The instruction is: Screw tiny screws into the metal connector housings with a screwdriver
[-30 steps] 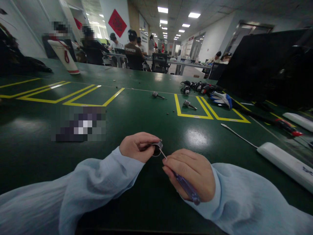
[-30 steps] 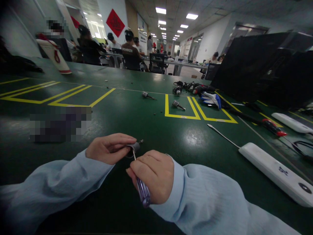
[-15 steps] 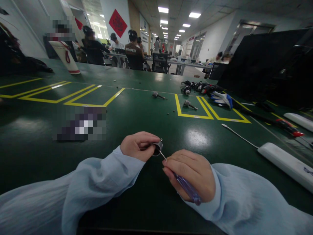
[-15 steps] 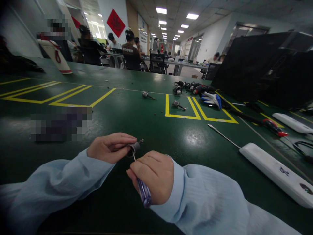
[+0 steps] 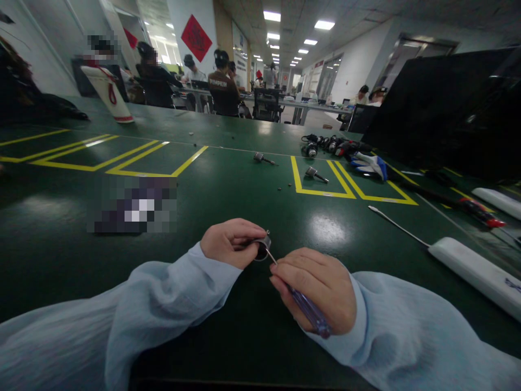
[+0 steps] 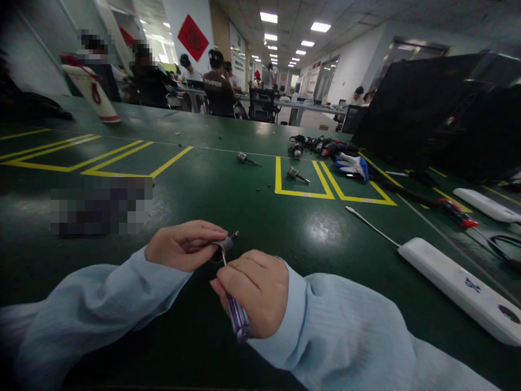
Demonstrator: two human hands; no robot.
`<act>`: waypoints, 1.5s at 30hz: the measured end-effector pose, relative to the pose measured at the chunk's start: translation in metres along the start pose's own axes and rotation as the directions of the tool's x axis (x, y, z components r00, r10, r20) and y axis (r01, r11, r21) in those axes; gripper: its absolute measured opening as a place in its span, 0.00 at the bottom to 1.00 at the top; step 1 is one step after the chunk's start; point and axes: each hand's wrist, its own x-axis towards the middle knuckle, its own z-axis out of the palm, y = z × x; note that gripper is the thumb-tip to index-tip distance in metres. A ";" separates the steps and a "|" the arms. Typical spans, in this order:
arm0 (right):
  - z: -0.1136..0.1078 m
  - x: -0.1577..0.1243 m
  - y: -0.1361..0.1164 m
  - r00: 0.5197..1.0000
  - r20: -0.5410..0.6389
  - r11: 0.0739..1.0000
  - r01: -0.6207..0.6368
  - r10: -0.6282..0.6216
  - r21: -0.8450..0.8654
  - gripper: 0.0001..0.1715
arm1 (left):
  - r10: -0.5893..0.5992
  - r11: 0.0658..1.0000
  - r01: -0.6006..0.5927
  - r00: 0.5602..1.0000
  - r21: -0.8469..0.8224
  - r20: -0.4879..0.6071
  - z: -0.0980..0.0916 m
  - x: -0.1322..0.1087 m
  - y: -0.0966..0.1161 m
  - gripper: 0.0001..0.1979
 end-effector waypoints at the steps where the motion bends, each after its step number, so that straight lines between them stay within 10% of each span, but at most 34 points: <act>1: 0.000 0.000 0.000 1.000 -0.001 1.000 -0.003 0.003 0.007 0.03 | -0.003 1.000 0.003 1.000 0.002 0.001 0.000 0.000 0.000 0.08; 8: -0.010 0.001 0.004 0.993 -0.085 0.984 -0.073 0.087 0.161 0.06 | -0.124 0.992 0.123 0.989 -0.017 -0.078 -0.006 0.013 -0.004 0.09; 15: 0.008 -0.005 0.043 0.931 -0.234 0.958 -0.255 0.280 0.130 0.05 | -0.175 0.887 0.323 0.896 0.330 -0.409 -0.036 0.066 -0.033 0.15; 29: 0.039 0.016 0.128 0.594 -0.288 0.660 -0.662 0.751 0.355 0.16 | -0.058 0.631 0.232 0.966 0.740 -0.254 -0.073 0.191 -0.067 0.16; 32: 0.041 0.016 0.134 0.520 -0.300 0.600 -0.699 0.800 0.388 0.18 | -0.022 0.615 0.193 0.973 0.765 -0.228 -0.072 0.196 -0.070 0.15; 40: 0.040 0.015 0.133 0.517 -0.300 0.598 -0.702 0.801 0.387 0.18 | 0.270 0.622 0.104 0.902 0.776 -0.338 -0.063 0.172 -0.069 0.24; 45: 0.036 0.013 0.137 0.515 -0.273 0.583 -0.726 0.812 0.365 0.19 | 0.410 0.633 -0.203 0.907 0.748 -0.101 -0.046 0.125 -0.056 0.14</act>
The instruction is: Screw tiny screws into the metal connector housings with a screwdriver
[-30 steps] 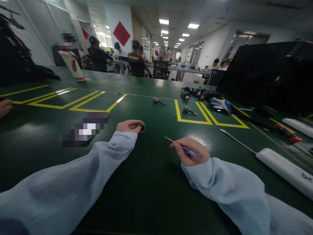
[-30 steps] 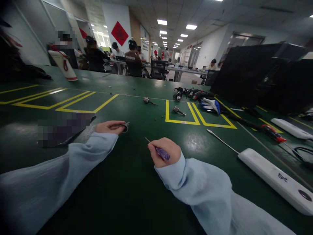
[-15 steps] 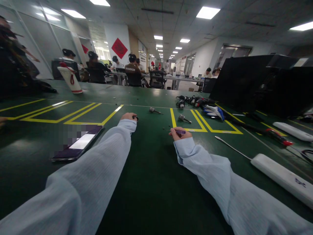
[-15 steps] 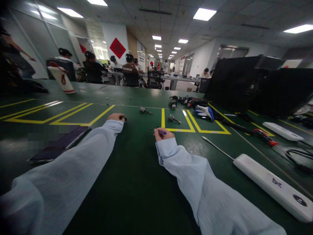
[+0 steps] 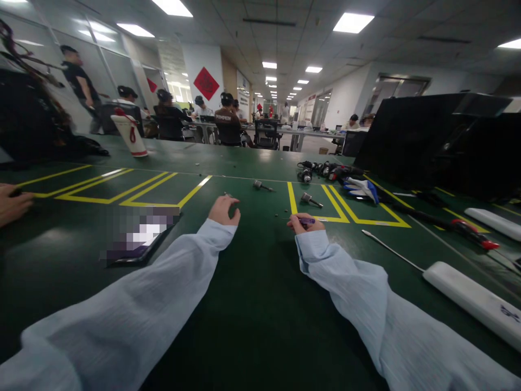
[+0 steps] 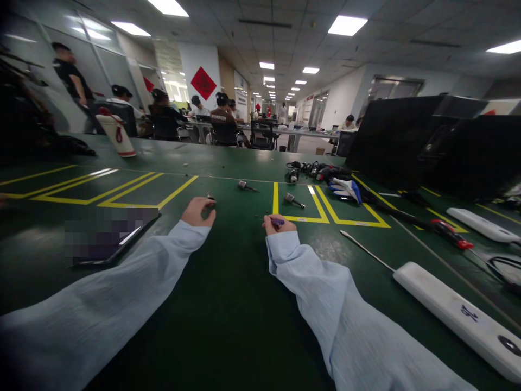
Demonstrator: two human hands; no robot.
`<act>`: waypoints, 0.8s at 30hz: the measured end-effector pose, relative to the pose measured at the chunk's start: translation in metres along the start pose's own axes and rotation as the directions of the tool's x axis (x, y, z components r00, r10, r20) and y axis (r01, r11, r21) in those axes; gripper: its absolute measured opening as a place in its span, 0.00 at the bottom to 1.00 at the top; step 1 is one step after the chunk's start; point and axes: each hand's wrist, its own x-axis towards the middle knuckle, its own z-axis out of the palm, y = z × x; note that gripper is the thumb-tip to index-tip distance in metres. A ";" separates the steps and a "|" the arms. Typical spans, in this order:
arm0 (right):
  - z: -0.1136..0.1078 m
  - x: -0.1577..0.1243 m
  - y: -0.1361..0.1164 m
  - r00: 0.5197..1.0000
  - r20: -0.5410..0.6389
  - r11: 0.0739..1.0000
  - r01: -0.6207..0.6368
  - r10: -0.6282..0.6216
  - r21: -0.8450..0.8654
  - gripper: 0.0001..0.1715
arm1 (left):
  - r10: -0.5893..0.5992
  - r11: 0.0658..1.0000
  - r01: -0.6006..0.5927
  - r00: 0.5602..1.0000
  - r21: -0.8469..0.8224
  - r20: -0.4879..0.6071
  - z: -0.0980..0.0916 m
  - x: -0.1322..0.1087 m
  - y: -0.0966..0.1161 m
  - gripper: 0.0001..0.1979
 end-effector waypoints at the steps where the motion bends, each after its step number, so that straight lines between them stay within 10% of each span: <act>1: 0.000 0.000 0.001 1.000 0.004 1.000 0.002 -0.002 -0.003 0.20 | 0.067 0.996 -0.064 0.996 -0.058 0.051 -0.002 -0.009 0.008 0.13; 8: 0.005 0.006 0.009 0.997 -0.081 0.997 0.002 0.004 0.076 0.22 | 0.561 0.810 -0.432 0.768 -0.396 0.309 0.000 -0.059 0.054 0.12; 15: 0.007 0.015 0.018 0.985 -0.172 0.996 0.033 -0.018 0.085 0.19 | 0.156 0.970 -0.105 0.961 -0.220 0.228 0.040 -0.004 0.030 0.12; 24: 0.012 0.023 0.032 0.984 -0.140 0.993 0.114 -0.110 0.026 0.13 | -0.195 0.978 0.185 0.976 0.099 0.101 0.108 0.099 0.017 0.23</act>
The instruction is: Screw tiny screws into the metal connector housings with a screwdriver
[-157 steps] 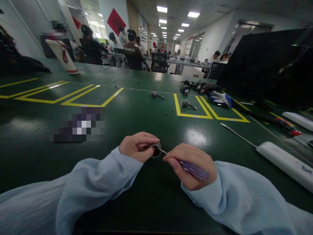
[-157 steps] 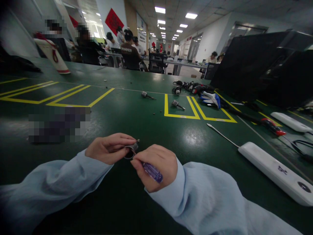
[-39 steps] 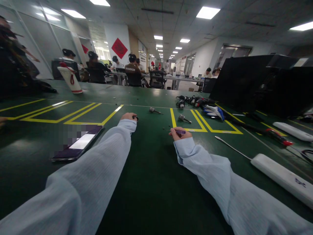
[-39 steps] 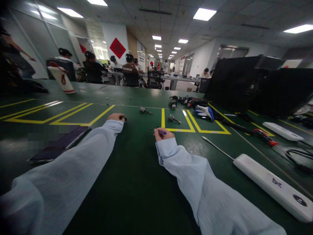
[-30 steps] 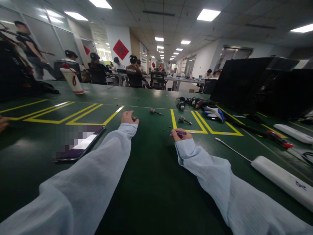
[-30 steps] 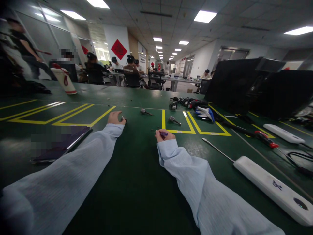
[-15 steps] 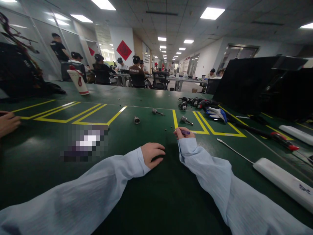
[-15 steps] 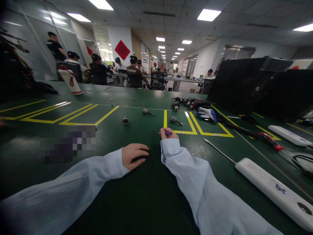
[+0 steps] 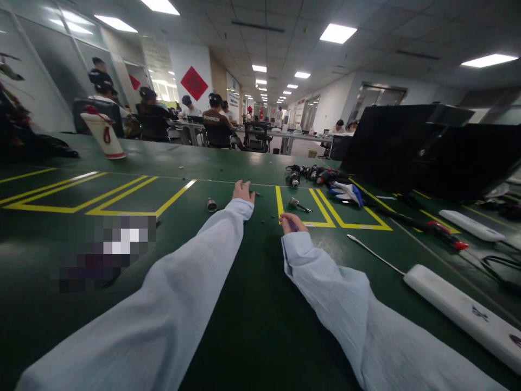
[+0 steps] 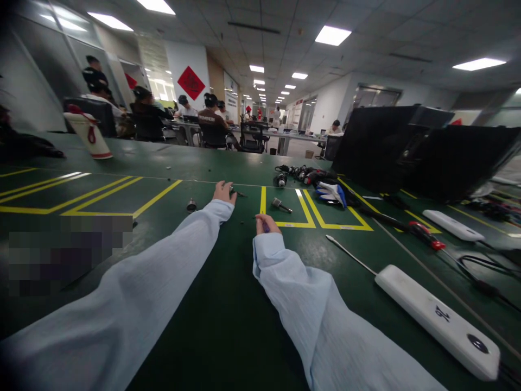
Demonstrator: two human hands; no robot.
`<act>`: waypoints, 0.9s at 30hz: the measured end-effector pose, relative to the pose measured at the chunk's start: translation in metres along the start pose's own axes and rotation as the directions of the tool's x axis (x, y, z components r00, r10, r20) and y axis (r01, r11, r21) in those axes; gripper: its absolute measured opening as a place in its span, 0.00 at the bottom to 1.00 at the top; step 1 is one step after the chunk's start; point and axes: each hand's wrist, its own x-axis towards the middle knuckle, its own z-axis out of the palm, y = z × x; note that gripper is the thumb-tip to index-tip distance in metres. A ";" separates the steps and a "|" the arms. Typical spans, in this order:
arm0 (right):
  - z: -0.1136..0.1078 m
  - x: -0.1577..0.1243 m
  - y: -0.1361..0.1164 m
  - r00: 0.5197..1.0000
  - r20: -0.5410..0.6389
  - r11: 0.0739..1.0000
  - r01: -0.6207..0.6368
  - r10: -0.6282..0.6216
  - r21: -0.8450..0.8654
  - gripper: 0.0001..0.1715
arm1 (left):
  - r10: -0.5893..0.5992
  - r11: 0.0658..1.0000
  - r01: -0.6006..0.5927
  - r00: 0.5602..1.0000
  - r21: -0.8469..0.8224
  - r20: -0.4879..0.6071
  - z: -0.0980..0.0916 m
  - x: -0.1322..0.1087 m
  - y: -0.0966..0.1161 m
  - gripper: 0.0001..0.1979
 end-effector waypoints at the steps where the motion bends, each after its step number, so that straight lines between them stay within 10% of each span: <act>1: 0.000 0.000 0.000 1.000 0.029 1.000 0.006 -0.006 -0.019 0.14 | -0.002 1.000 0.002 1.000 0.023 0.007 0.005 0.007 0.002 0.24; 9: 0.000 0.006 -0.003 0.985 0.161 0.944 -0.011 0.068 -0.330 0.14 | -0.099 0.984 0.066 0.975 0.167 0.199 0.033 0.041 0.000 0.20; 15: 0.014 0.028 -0.008 0.951 0.271 0.855 0.014 0.149 -0.518 0.13 | -0.061 0.985 0.021 0.971 0.171 0.231 0.019 0.032 0.000 0.18; 27: 0.026 0.016 -0.015 0.704 0.693 0.764 0.358 0.156 -0.536 0.10 | 0.477 0.875 -0.441 0.856 -0.199 0.200 -0.053 -0.103 -0.004 0.17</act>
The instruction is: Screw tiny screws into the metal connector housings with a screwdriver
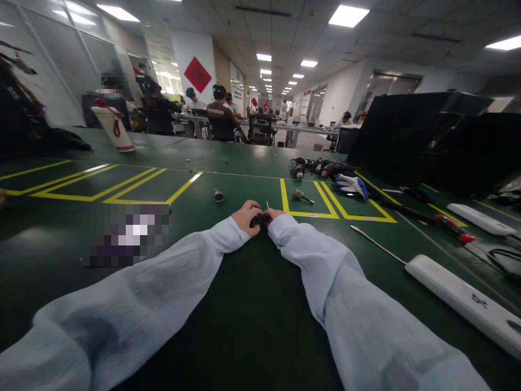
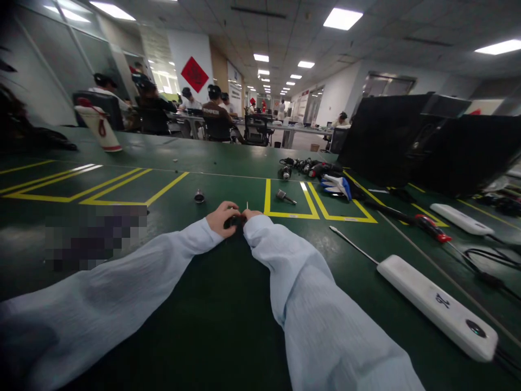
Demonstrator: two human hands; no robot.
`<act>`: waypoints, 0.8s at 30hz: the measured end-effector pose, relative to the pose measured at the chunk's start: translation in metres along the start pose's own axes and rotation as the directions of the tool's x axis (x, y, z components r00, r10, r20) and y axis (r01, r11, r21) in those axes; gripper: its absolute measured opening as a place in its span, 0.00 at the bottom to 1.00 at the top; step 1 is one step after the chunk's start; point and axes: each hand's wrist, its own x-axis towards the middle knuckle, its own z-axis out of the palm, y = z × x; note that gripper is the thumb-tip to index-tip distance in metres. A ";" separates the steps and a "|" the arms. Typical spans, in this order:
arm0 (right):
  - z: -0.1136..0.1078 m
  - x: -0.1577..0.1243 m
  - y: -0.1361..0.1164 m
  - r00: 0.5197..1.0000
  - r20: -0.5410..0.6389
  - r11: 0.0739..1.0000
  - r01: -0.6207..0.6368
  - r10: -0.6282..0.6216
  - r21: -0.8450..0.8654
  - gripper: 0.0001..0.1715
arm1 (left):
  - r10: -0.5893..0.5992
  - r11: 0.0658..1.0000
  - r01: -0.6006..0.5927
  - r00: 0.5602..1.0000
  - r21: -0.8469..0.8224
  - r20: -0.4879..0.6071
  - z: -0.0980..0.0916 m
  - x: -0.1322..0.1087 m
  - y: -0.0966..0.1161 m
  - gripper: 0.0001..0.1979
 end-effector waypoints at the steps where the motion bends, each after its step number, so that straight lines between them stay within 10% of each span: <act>1: 0.002 -0.004 -0.003 0.998 0.029 0.999 0.048 -0.048 -0.005 0.10 | 0.054 0.997 -0.056 0.998 -0.045 -0.033 -0.005 -0.014 0.004 0.19; 7: 0.015 -0.055 -0.026 0.964 0.073 0.967 0.254 -0.255 0.026 0.15 | 0.260 0.936 -0.243 0.965 -0.255 0.034 -0.038 -0.077 0.030 0.23; 15: 0.012 -0.126 -0.037 0.859 -0.185 0.858 0.501 -0.477 0.114 0.15 | 0.393 0.872 -0.287 0.894 -0.395 0.217 -0.065 -0.098 0.060 0.22; 24: 0.005 -0.145 -0.044 0.836 -0.235 0.829 0.536 -0.495 0.159 0.15 | 0.216 0.972 -0.185 0.944 -0.143 0.250 -0.064 -0.104 0.073 0.17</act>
